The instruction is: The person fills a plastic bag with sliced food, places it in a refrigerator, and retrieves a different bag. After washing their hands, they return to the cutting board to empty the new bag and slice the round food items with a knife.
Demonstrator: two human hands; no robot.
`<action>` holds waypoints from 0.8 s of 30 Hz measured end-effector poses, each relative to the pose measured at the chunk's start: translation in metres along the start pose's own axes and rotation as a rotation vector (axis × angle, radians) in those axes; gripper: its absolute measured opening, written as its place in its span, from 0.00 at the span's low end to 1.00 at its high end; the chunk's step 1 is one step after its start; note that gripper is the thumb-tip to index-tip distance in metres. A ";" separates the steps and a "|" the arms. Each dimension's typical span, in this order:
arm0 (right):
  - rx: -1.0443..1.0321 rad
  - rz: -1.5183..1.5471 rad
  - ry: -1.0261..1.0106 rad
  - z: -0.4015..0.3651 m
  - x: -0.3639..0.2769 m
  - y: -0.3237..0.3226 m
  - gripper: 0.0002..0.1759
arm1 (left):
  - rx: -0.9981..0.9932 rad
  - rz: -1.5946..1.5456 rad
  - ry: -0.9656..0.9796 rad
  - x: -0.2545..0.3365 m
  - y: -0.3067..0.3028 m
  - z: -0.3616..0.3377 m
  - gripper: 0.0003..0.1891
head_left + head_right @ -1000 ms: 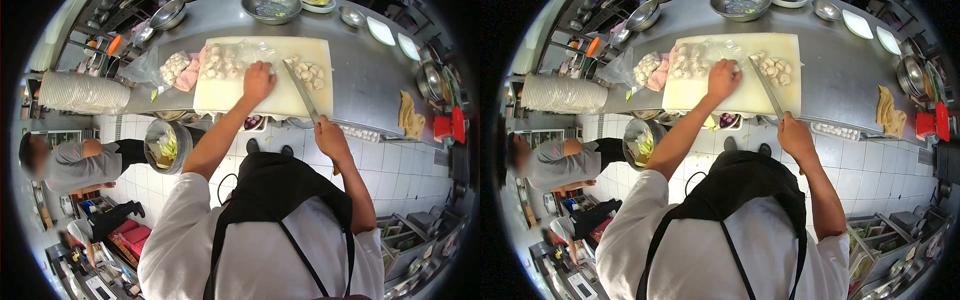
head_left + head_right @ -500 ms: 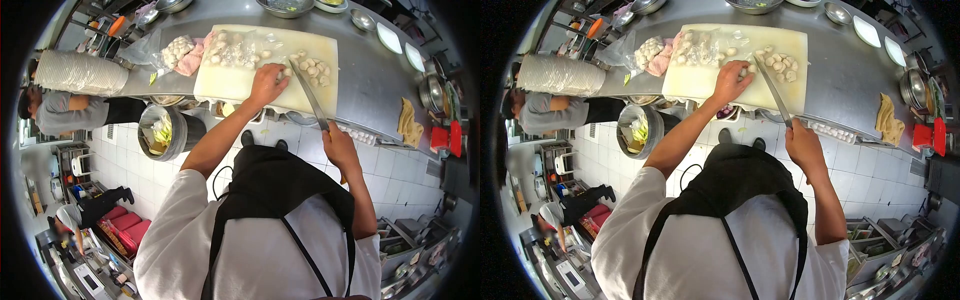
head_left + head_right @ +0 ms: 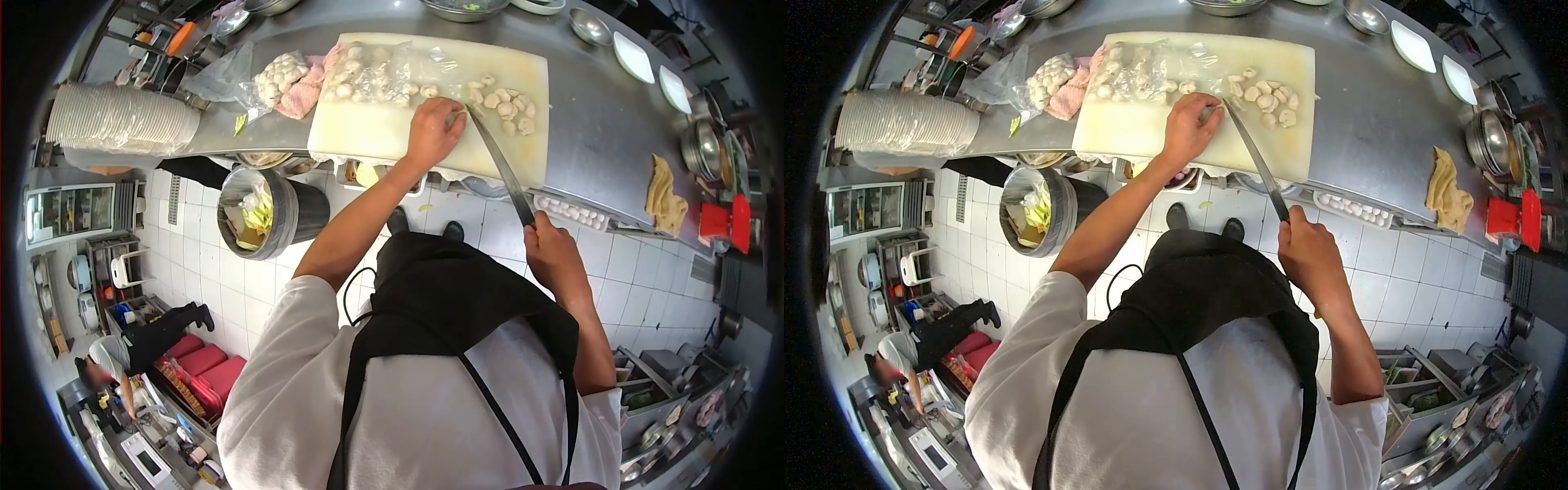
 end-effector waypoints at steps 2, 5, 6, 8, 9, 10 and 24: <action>-0.015 -0.004 0.009 0.002 -0.002 0.001 0.13 | -0.012 -0.001 -0.004 0.002 -0.001 0.000 0.07; -0.026 0.007 -0.017 0.013 -0.003 0.008 0.13 | -0.018 0.001 -0.006 0.001 -0.001 -0.002 0.07; -0.018 0.017 -0.048 0.021 0.000 0.015 0.13 | -0.018 0.001 -0.003 0.001 -0.001 -0.001 0.07; -0.034 0.026 -0.059 0.034 0.003 0.022 0.14 | -0.023 0.014 0.016 0.004 -0.001 -0.002 0.07; -0.055 0.024 -0.047 0.043 0.000 0.022 0.14 | -0.022 0.022 0.029 0.005 -0.002 -0.001 0.07; -0.077 0.023 -0.039 0.050 -0.002 0.021 0.14 | -0.029 0.013 0.028 0.005 -0.002 0.000 0.07; -0.086 0.054 -0.044 0.011 -0.009 0.004 0.15 | 0.067 0.130 -0.139 0.003 -0.032 -0.030 0.14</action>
Point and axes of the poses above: each hand's wrist, its own z-axis towards the middle knuckle, its own y-axis out of the palm, x = y × z, the point moved 3 cm from there along z, towards the middle knuckle, and after that the axes turned 5 degrees about y, right-handed, at the moved point
